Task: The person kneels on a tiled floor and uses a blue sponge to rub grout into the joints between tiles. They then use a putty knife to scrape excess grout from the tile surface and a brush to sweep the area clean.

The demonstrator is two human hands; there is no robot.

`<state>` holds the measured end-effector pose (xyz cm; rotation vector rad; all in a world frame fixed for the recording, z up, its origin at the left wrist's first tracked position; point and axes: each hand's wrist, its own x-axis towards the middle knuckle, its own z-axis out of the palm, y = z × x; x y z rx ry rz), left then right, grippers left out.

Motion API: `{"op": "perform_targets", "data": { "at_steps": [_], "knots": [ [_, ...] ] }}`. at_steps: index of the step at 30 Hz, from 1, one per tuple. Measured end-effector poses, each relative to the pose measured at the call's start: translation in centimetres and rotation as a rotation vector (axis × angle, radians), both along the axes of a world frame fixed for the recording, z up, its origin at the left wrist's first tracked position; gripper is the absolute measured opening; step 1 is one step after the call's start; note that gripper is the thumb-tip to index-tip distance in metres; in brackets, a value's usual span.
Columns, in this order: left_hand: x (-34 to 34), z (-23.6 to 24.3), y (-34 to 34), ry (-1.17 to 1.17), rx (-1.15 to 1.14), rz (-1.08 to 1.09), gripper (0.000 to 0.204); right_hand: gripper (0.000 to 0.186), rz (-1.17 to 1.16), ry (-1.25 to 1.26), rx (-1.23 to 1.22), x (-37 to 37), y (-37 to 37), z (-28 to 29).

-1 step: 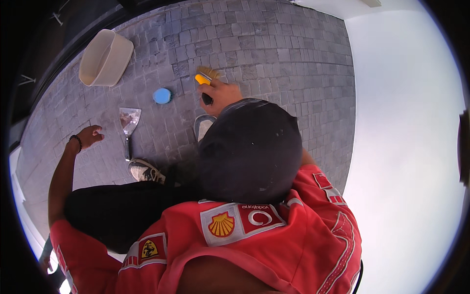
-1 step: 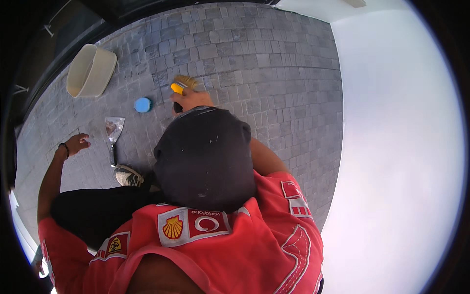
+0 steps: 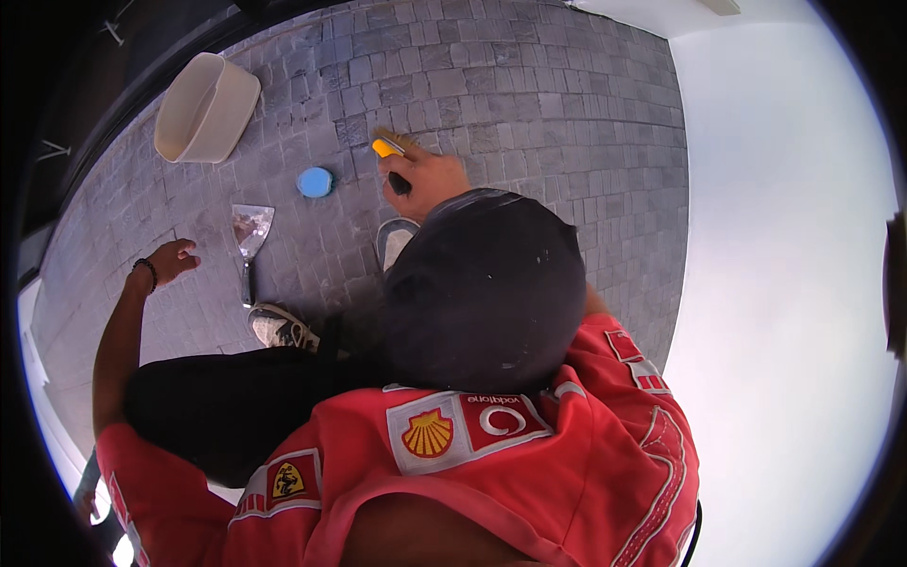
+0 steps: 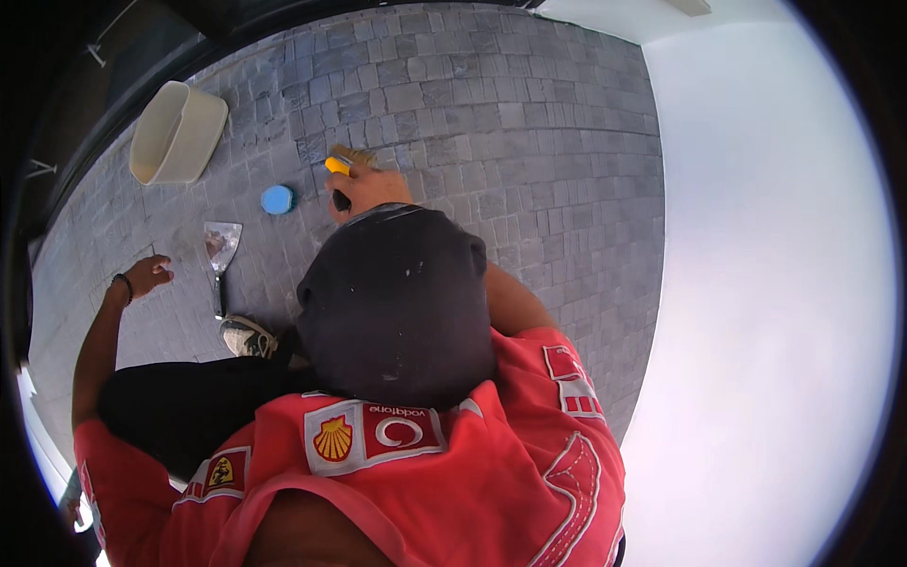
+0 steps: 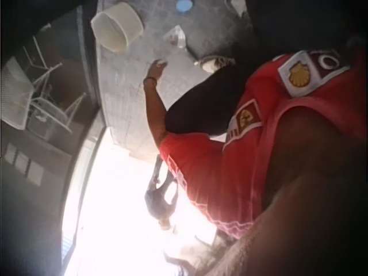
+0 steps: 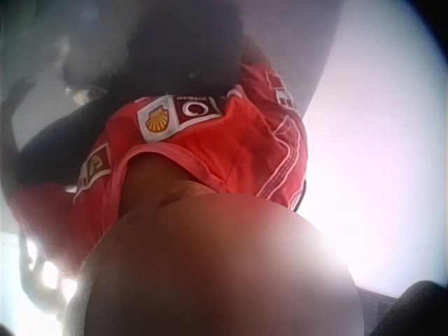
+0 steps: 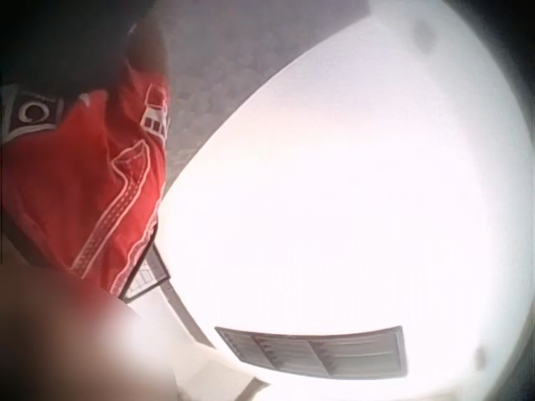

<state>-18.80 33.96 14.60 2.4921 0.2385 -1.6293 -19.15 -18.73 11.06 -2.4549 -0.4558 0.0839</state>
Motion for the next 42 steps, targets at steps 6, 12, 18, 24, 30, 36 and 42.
{"op": "perform_targets", "data": {
  "at_steps": [6,12,18,24,30,36,42],
  "knots": [
    [-1.4,-0.6,3.5,-0.002,0.035,0.019,0.067,0.020,-0.264,0.334,0.490,2.9,-4.8,0.9],
    [-2.2,-1.2,4.1,-0.059,0.014,0.029,0.063,0.023,-0.808,0.160,0.463,3.1,-22.1,4.2],
    [0.1,-1.1,3.1,-0.068,0.002,-0.026,0.063,0.027,-1.033,0.068,0.319,3.0,-30.0,4.3],
    [-0.4,-1.1,3.5,-0.105,-0.045,0.058,0.060,0.026,-1.073,0.041,0.408,2.9,-29.3,7.6],
    [-2.0,-1.5,5.0,-0.101,0.008,0.054,0.061,0.029,-1.095,-0.030,0.524,1.4,-28.4,8.2],
    [-1.8,-2.0,5.1,-0.094,-0.015,0.023,0.061,0.034,-1.104,0.046,0.961,-3.8,-25.3,4.2],
    [-1.2,-1.6,4.5,-0.043,0.001,0.004,0.060,0.029,-1.080,0.202,1.383,-5.3,-24.0,0.9]
  ]
}}
